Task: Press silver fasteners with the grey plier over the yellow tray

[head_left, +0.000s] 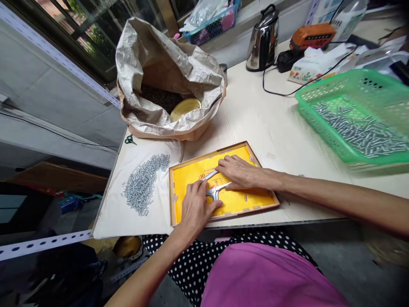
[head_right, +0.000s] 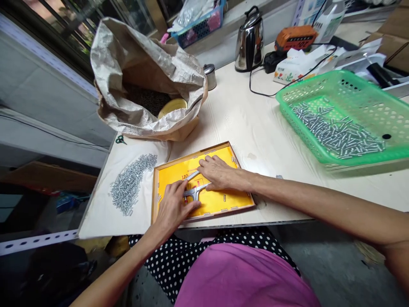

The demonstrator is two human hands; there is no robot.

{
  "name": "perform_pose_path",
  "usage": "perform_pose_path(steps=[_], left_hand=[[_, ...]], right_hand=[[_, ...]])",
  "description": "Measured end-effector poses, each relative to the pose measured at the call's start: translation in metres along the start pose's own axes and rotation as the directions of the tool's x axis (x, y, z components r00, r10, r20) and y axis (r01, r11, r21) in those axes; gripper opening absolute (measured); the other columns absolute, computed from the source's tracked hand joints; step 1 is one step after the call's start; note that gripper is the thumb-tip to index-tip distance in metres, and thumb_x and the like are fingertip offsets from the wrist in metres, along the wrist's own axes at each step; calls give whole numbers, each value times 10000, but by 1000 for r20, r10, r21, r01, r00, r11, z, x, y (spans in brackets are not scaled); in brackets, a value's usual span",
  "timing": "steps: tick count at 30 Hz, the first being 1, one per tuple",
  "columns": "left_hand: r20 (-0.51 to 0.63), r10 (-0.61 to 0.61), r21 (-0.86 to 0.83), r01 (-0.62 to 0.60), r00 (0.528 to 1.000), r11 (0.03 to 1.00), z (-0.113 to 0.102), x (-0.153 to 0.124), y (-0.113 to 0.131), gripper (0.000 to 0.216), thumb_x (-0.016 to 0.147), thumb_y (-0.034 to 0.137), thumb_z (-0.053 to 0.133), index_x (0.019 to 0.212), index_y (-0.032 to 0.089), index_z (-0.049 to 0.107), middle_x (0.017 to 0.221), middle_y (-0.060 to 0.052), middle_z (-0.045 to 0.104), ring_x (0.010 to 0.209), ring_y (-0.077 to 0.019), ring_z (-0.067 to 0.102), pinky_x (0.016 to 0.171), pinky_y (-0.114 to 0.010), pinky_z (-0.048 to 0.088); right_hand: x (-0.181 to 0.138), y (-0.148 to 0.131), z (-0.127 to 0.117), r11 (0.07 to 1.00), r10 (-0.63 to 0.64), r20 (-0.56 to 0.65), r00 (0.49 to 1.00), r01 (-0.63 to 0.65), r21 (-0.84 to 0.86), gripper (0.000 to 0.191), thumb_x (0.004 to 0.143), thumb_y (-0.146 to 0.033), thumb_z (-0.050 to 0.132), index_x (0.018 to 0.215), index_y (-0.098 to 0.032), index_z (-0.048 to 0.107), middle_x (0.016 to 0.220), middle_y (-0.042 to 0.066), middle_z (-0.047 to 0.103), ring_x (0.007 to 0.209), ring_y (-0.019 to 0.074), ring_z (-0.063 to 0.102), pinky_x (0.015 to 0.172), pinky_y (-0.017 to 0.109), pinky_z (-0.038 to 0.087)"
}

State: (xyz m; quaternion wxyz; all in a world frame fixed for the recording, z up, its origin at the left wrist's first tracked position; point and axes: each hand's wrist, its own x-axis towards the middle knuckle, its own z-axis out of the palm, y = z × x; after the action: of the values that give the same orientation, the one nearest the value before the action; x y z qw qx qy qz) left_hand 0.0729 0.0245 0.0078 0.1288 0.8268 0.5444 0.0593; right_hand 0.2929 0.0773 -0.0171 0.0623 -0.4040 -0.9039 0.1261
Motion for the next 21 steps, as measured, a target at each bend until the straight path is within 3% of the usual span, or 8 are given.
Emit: perform_pose_path(steps=[3, 6, 9, 15, 21], left_hand=[[64, 124, 107, -131, 990, 986, 9, 24, 8, 700, 818, 332, 750, 1418, 138, 447, 1447, -156, 516, 1263, -317, 486, 1056, -458, 456], [129, 148, 170, -169, 981, 971, 14, 40, 9, 706, 872, 367, 691, 1451, 101, 388, 1401, -165, 545, 1186, -325, 516, 987, -470, 489], [156, 166, 195, -195, 974, 961, 13, 44, 8, 665, 888, 408, 672, 1427, 112, 417, 1303, -148, 590, 1124, -318, 535, 923, -455, 504], [112, 241, 184, -259, 964, 948, 14, 37, 8, 322, 965, 350, 564, 1222, 155, 560, 1129, -116, 634, 1017, -277, 561, 846, -419, 492], [52, 286, 160, -290, 957, 943, 25, 36, 4, 198, 1003, 313, 490, 1071, 169, 608, 1007, -94, 662, 944, -251, 585, 810, -389, 501]], right_hand=[[-1, -1, -2, 997, 68, 43, 997, -69, 21, 609, 771, -424, 794, 1261, -122, 597, 1182, 156, 584, 1062, 304, 503, 870, 399, 409], [-1, -3, -6, 996, 86, 86, 993, -87, 1, 713, 724, -437, 834, 1296, -98, 575, 1165, 168, 593, 1052, 309, 523, 858, 399, 430], [-2, -7, -8, 997, 71, 69, 995, -70, -22, 590, 778, -425, 799, 1210, -70, 612, 1114, 169, 620, 1028, 299, 539, 846, 389, 442], [-4, -14, 1, 999, 50, 57, 997, -49, -16, 178, 951, -223, 588, 1043, -88, 659, 1000, 146, 664, 971, 254, 582, 832, 362, 435], [-3, -11, 11, 998, -3, 53, 999, -1, 70, 191, 996, -205, 489, 975, -120, 659, 962, 112, 676, 907, 225, 587, 799, 339, 424]])
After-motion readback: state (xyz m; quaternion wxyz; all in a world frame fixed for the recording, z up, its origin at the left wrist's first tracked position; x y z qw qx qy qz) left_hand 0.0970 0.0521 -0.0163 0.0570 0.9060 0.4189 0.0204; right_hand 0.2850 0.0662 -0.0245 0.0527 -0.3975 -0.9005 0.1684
